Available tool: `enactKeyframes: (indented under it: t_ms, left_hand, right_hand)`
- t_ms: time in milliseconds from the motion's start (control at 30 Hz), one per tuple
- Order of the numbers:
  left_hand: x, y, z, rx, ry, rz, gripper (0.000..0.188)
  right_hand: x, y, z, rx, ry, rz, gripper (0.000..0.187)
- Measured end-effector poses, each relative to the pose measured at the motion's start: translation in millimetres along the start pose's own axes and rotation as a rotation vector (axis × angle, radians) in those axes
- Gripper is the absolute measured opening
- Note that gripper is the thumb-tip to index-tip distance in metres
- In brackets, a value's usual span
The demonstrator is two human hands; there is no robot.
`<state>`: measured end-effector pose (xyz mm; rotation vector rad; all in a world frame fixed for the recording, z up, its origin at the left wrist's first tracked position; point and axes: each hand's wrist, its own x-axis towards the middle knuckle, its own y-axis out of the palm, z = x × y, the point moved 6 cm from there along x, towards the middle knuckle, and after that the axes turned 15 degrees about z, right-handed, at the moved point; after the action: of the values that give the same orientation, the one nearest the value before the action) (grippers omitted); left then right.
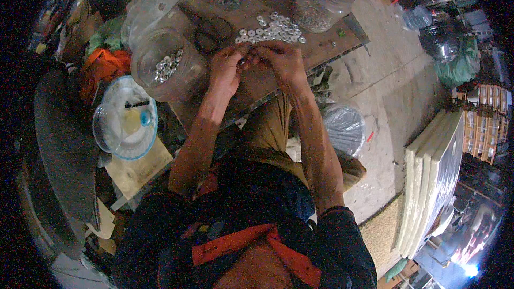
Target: The person sits at a workbench and assembles small metal washers and screws by hand. They pick up individual washers and screws, fit them together, and place the assembled units into a clear plastic jar.
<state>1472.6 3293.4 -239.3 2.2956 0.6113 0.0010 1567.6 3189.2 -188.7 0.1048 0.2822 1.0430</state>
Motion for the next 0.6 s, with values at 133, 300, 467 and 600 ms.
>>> enactKeyframes:
  t_ms: [133,300,467,600]
  left_hand:
    - [-2,1,-3,0.128,0.012,-0.068,0.015]
    - [-10,11,-20,0.313,0.111,-0.111,0.014]
    - [-21,27,-42,0.846,0.376,-0.186,0.011]
    - [-21,30,-37,0.836,0.329,-0.133,0.012]
  right_hand:
    - [1,4,3,-0.105,-0.034,0.014,0.021]
    - [1,11,2,-0.197,0.006,0.014,0.024]
    - [-2,8,2,-0.200,0.066,-0.048,0.026]
    - [-4,7,3,-0.085,0.050,-0.043,0.027]
